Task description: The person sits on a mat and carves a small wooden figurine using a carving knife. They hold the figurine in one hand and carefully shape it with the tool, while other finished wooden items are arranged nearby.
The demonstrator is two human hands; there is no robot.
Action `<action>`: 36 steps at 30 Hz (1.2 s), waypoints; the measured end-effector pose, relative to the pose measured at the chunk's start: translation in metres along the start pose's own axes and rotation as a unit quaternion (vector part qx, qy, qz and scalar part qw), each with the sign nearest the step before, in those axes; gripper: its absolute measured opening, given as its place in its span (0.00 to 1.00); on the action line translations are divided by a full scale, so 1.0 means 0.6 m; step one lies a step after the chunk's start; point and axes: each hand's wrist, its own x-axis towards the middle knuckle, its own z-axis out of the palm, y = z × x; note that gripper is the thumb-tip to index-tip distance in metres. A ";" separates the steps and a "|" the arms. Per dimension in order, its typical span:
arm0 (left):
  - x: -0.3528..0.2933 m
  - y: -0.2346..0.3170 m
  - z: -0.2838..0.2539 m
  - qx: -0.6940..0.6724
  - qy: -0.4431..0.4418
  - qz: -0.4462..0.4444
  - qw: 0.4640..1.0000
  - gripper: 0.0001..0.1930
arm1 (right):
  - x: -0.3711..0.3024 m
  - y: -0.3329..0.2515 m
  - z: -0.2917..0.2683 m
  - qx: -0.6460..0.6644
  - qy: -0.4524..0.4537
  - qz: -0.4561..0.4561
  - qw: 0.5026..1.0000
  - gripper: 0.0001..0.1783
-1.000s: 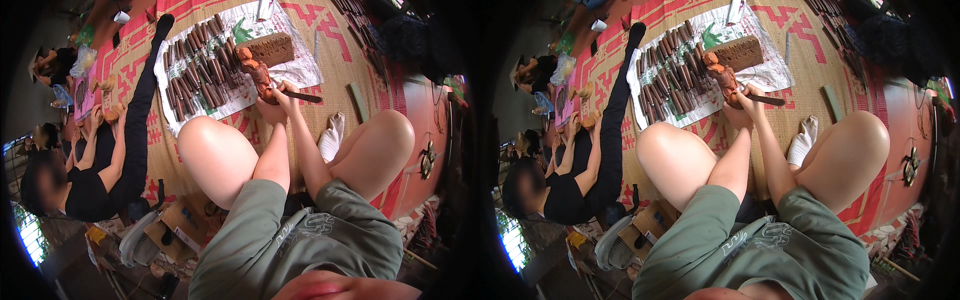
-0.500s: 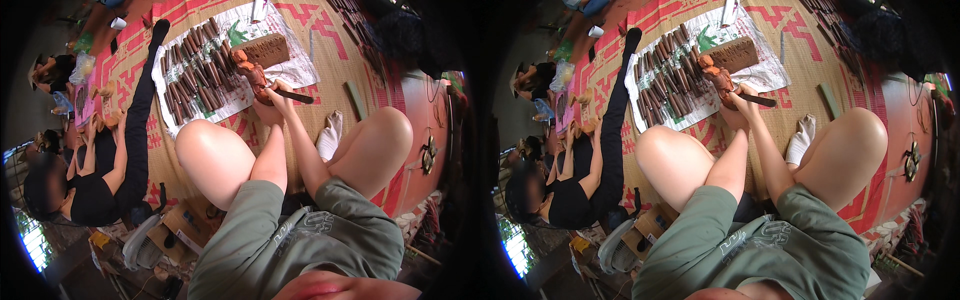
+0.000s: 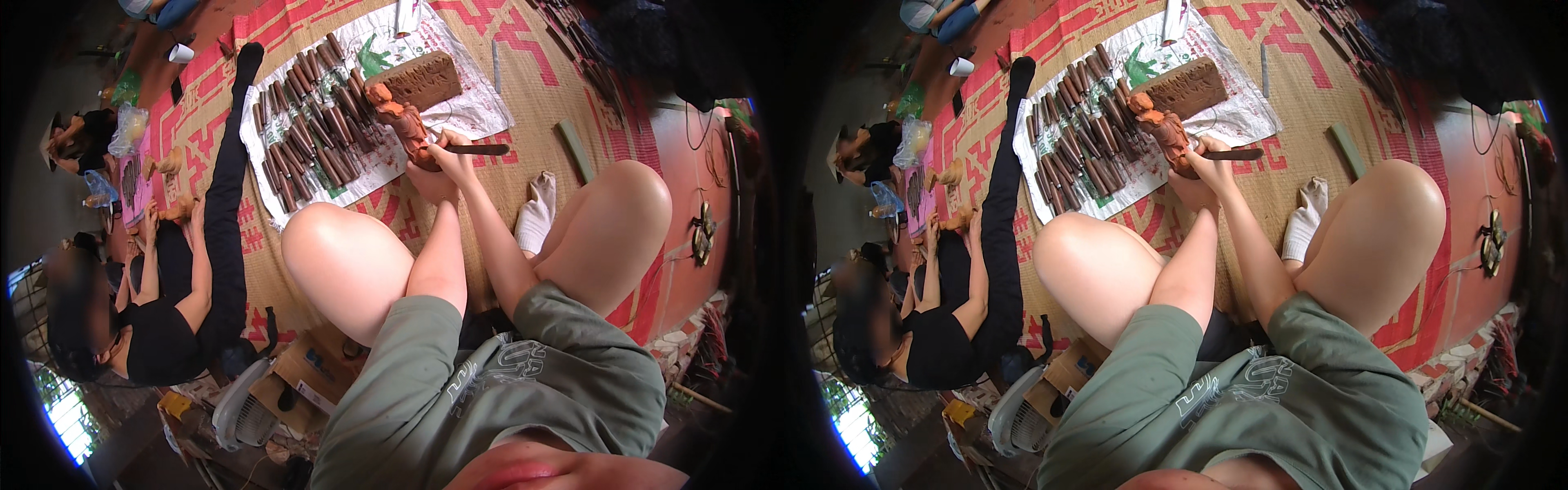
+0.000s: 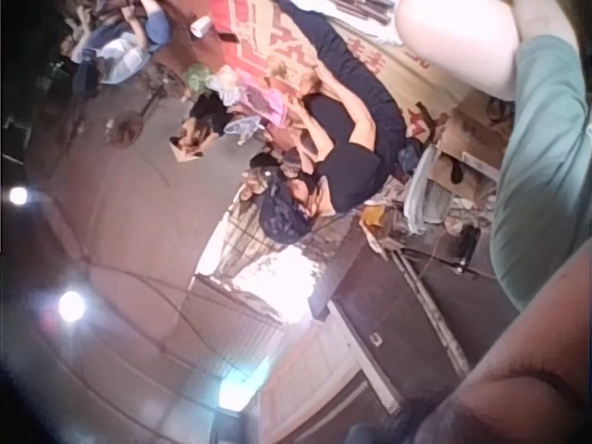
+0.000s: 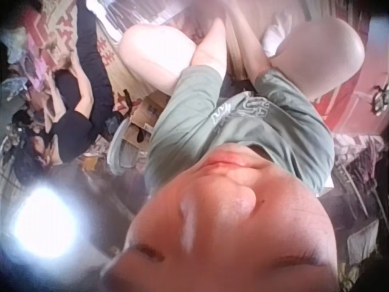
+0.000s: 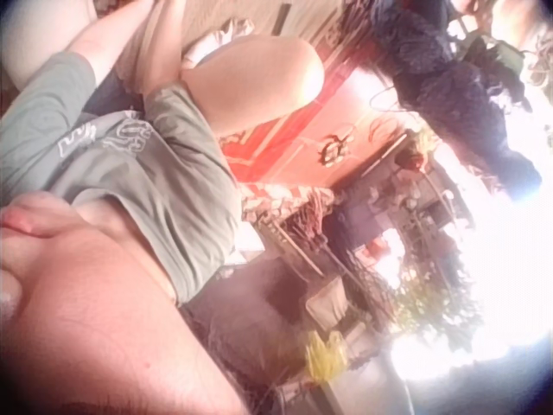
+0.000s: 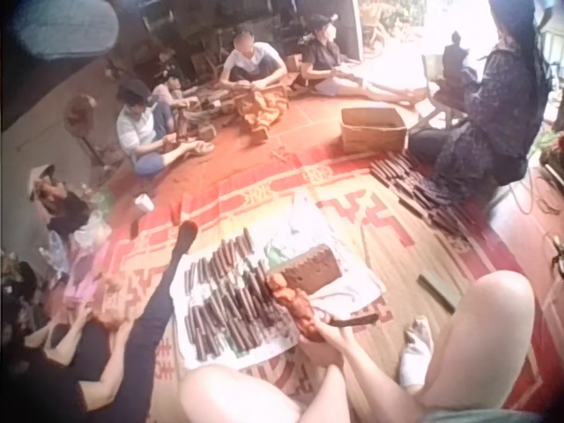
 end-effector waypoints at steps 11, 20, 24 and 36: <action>-0.005 0.003 0.002 0.070 0.030 -0.009 0.997 0.33 | -0.003 -0.006 0.005 -0.006 0.039 -0.039 0.998 0.14; -0.020 0.024 0.001 0.067 0.020 0.011 0.998 0.38 | 0.005 0.016 -0.009 0.010 0.026 0.004 1.000 0.13; -0.007 0.006 -0.002 0.071 0.045 0.012 0.996 0.39 | -0.002 0.003 0.004 0.044 0.018 0.014 0.999 0.13; -0.009 0.015 0.003 0.080 0.043 -0.007 0.996 0.37 | 0.011 0.009 0.012 0.118 0.023 0.033 0.992 0.15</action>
